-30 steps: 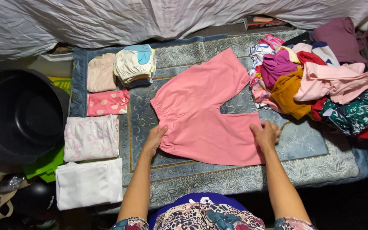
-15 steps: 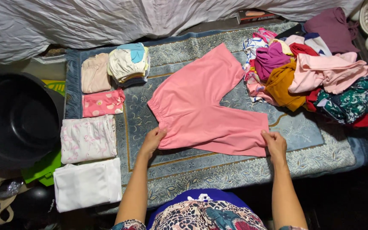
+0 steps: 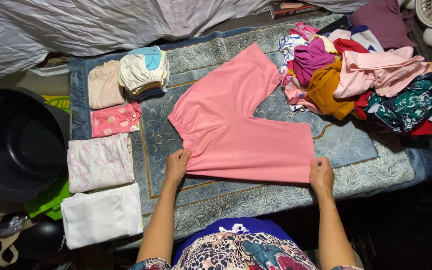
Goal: Fold various articles of clothing and stack them neatly on a surface.
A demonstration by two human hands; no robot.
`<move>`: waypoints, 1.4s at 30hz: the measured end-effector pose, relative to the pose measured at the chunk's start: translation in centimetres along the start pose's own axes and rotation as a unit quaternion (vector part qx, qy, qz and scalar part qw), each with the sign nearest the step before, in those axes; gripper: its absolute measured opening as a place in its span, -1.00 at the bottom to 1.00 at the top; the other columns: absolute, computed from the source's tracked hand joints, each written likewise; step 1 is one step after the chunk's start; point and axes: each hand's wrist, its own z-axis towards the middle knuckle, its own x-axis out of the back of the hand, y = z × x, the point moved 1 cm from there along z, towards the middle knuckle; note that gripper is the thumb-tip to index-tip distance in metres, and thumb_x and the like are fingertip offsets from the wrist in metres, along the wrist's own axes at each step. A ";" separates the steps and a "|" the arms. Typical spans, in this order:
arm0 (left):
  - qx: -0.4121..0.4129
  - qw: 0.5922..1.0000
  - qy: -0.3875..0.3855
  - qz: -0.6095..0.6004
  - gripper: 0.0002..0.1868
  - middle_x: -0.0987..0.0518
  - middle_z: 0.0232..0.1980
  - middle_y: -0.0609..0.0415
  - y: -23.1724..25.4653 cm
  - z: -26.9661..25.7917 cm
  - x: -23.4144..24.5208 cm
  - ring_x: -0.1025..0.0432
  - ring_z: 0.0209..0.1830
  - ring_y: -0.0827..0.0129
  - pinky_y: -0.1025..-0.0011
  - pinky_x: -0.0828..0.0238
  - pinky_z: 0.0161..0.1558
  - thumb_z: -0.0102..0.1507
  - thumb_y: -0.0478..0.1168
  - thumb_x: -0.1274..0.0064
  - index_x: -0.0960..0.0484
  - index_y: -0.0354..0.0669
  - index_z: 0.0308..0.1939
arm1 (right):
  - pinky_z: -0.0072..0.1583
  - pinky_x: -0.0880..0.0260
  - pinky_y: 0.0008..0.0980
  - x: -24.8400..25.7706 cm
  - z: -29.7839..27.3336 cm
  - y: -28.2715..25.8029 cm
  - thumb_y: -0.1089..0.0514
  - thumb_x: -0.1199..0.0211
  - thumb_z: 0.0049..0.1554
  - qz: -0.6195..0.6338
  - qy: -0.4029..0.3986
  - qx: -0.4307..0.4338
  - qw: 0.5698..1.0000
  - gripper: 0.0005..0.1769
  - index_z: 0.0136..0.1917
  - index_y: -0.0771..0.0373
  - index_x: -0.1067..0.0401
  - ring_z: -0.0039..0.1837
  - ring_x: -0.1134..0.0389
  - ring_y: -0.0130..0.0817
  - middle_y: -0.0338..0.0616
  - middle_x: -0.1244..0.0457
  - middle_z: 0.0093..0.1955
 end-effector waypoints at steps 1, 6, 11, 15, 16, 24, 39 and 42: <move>0.000 1.000 0.001 0.000 -0.65 -0.59 -0.35 0.01 0.3 -0.3 0.0 -0.37 -0.35 0.40 0.30 -0.33 -0.25 0.37 -0.05 -0.11 -0.70 -0.33 -0.25 | 0.04 -0.39 -0.07 0.9 -0.4 -1.4 0.05 -0.22 0.32 0.000 -0.001 0.000 1.000 -0.78 0.02 0.27 -0.42 -0.05 -0.40 0.10 0.12 -0.37 -0.11; -0.081 0.978 0.060 0.182 -0.61 -0.58 -0.28 -0.33 1.9 -1.6 -0.3 -0.49 -0.27 -0.16 0.04 -0.35 -0.23 0.27 -0.01 -0.15 -0.60 -0.36 -0.31 | 0.14 -0.35 0.16 4.3 -1.8 -7.7 -0.08 -0.22 0.26 -0.157 -0.106 -0.162 0.968 -0.62 0.27 0.10 -0.37 0.08 -0.39 0.29 0.30 -0.38 -0.03; -0.132 0.963 0.096 0.213 -0.58 -0.58 -0.25 -0.37 2.9 -1.7 -1.2 -0.47 -0.23 -0.25 0.00 -0.37 -0.22 0.23 0.00 -0.14 -0.60 -0.39 -0.24 | 0.37 -0.16 0.10 1.3 -2.3 -14.1 -0.01 -0.25 0.12 -0.112 0.014 0.114 0.987 -0.45 0.35 0.18 -0.35 0.40 -0.20 0.11 0.15 -0.26 0.31; 0.020 0.997 0.045 0.060 -0.55 -0.66 -0.24 -0.20 0.1 0.9 -1.2 -0.45 -0.25 0.11 0.13 -0.37 -0.17 0.39 0.03 -0.10 -0.67 -0.39 -0.24 | 0.51 -0.09 0.03 -6.5 -4.8 -20.8 -0.11 -0.15 0.24 0.002 -0.150 0.248 0.957 -0.49 0.39 0.12 -0.33 0.53 -0.12 0.04 0.03 -0.16 0.48; 0.020 0.997 0.046 0.061 -0.55 -0.66 -0.24 -0.20 0.8 1.2 -1.0 -0.45 -0.25 0.11 0.13 -0.37 -0.17 0.39 0.03 -0.10 -0.67 -0.39 -0.24 | 0.51 -0.09 0.03 -6.6 -5.6 -22.1 -0.11 -0.15 0.24 0.003 -0.150 0.249 0.957 -0.49 0.39 0.12 -0.33 0.53 -0.12 0.04 0.03 -0.16 0.48; 0.092 0.984 0.031 -0.150 -0.69 -0.69 -0.13 0.07 -1.7 1.9 -0.4 -0.53 -0.20 0.46 0.46 -0.47 -0.10 0.19 -0.25 -0.25 -0.70 -0.32 -0.01 | 0.49 0.36 0.42 -5.4 -7.2 -21.5 -0.30 -0.11 0.16 -0.116 -0.220 0.285 0.926 -0.19 0.60 -0.11 -0.04 0.68 0.33 0.00 -0.12 0.24 0.69; -0.011 0.990 0.138 -0.032 -0.75 -0.52 -0.43 0.07 -1.0 6.0 -0.4 -0.34 -0.41 0.41 0.41 -0.29 -0.30 0.14 -0.32 -0.32 -0.51 -0.26 -0.48 | 0.49 0.36 0.42 -6.4 -3.9 -19.6 -0.39 -0.03 0.18 -0.179 -0.180 0.284 0.924 -0.15 0.63 -0.15 0.05 0.71 0.36 -0.04 -0.15 0.29 0.72; -0.080 0.962 0.215 0.148 -0.82 -0.53 -0.27 -0.10 1.7 4.5 -0.6 -0.39 -0.23 0.18 0.28 -0.35 -0.15 0.12 -0.34 -0.25 -0.53 -0.29 -0.34 | 0.50 0.35 0.41 -3.4 -3.4 -18.5 -0.38 -0.02 0.18 -0.176 -0.164 0.248 0.938 -0.17 0.63 -0.17 0.04 0.72 0.35 -0.07 -0.17 0.29 0.73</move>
